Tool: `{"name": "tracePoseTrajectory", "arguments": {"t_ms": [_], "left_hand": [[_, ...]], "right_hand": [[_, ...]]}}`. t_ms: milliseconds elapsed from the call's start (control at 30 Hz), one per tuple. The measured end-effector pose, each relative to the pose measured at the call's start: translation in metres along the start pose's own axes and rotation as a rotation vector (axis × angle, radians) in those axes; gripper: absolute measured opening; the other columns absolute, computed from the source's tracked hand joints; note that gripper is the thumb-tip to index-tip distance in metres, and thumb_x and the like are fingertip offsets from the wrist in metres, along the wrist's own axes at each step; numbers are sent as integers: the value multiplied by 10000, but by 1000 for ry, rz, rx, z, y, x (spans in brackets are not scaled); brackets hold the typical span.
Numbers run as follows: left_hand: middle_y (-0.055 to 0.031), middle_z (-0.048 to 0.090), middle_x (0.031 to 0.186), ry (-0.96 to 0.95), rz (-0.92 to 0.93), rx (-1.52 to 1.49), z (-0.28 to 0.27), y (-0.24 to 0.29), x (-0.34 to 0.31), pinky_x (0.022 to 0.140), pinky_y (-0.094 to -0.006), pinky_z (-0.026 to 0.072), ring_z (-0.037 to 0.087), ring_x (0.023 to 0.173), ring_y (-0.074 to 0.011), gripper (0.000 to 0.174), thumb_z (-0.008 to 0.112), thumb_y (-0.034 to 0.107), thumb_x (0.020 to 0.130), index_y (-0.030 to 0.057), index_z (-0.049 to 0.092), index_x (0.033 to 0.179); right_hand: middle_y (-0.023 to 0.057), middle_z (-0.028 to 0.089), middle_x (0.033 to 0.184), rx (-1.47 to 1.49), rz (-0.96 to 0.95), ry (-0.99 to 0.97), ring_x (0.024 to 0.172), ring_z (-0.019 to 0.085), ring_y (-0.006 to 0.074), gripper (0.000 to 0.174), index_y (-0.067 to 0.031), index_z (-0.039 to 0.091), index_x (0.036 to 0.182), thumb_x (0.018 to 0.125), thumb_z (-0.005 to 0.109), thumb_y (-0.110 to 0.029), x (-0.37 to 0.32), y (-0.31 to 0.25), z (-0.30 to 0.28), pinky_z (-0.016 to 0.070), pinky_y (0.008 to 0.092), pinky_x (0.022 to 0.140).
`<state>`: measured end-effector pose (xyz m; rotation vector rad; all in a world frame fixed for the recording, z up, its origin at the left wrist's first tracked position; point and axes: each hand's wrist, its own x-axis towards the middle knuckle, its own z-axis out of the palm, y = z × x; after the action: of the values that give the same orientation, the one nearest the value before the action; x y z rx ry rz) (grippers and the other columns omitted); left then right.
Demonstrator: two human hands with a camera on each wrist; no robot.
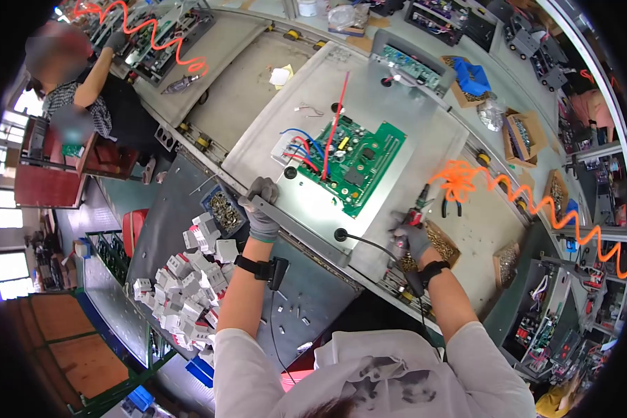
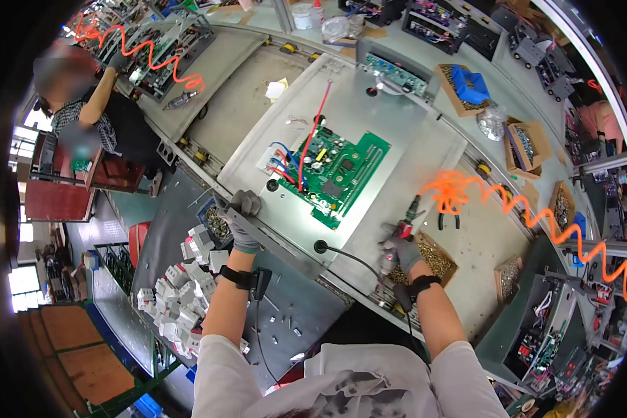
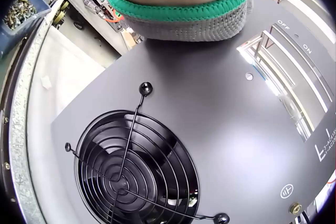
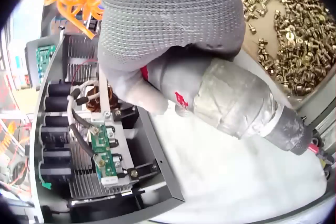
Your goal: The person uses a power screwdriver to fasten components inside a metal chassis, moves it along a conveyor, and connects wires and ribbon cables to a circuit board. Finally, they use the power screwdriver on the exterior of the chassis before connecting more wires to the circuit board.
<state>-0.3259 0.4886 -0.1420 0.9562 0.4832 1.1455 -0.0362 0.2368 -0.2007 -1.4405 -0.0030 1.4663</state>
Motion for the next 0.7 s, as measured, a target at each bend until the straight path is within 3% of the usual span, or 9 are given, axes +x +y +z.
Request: {"name": "tracePoseTrajectory", "arguments": {"t_ms": [167, 267, 333, 433, 500, 567, 633, 667, 700], "left_hand": [[17, 328, 588, 27, 0, 51, 12, -5, -17, 474, -244, 248, 313, 527, -100, 794, 459, 859, 629, 68, 414, 683], [8, 351, 594, -210, -8, -54, 11, -19, -33, 489, -254, 272, 338, 545, -106, 761, 488, 814, 680, 57, 412, 652], [-13, 387, 600, -28, 46, 100, 47, -14, -51, 500, -269, 294, 362, 550, -128, 708, 554, 735, 711, 49, 410, 617], [-49, 425, 603, -94, 52, -27, 68, -25, -80, 526, -300, 337, 395, 557, -170, 526, 624, 488, 771, 39, 417, 593], [-68, 431, 595, -30, -38, 247, 83, -34, -108, 510, -329, 342, 407, 530, -210, 418, 606, 380, 800, 60, 420, 605], [-79, 431, 590, -208, 216, 500, 105, -33, -117, 485, -364, 337, 420, 506, -264, 319, 583, 280, 800, 88, 416, 607], [-69, 423, 580, -360, 280, 441, 130, -36, -134, 467, -385, 333, 426, 488, -290, 289, 560, 269, 787, 109, 408, 601], [-68, 429, 593, -393, 232, 546, 149, -28, -143, 475, -387, 346, 454, 518, -289, 295, 535, 323, 784, 117, 422, 605], [-67, 444, 611, -488, 215, 578, 159, -29, -153, 481, -389, 355, 475, 546, -286, 281, 552, 334, 753, 119, 436, 615]], "right_hand": [[154, 637, 998, 165, 53, 99, 806, 638, 269, 366, -9, 529, 1106, 742, 503, 18, -3, -6, -11, 535, 367, 646], [155, 638, 1001, 154, 65, 161, 768, 633, 256, 346, 1, 529, 1103, 759, 496, -12, -7, 6, -33, 532, 364, 636], [152, 640, 971, 118, 74, 222, 736, 629, 254, 319, 8, 532, 1083, 768, 486, -12, -14, 8, -43, 531, 358, 623], [130, 616, 766, 61, 66, 290, 610, 604, 248, 189, 19, 567, 918, 742, 523, -36, -31, 6, -59, 517, 346, 556], [100, 591, 681, 39, 34, 378, 525, 578, 231, 131, -10, 585, 819, 705, 571, -72, -45, 5, -68, 500, 334, 497], [65, 608, 717, 38, 28, 486, 540, 584, 194, 168, -38, 585, 904, 780, 604, -149, -39, 30, -114, 507, 326, 509], [54, 636, 779, 124, -14, 553, 567, 603, 171, 268, -39, 571, 1019, 838, 618, -232, -34, 65, -173, 509, 302, 512], [64, 647, 791, 279, -48, 476, 604, 627, 176, 255, -25, 585, 1021, 823, 619, -183, -13, 108, -235, 520, 299, 522], [64, 647, 791, 294, -58, 498, 604, 627, 176, 255, -25, 585, 1021, 823, 619, -183, -27, 108, -240, 520, 299, 522]]}}
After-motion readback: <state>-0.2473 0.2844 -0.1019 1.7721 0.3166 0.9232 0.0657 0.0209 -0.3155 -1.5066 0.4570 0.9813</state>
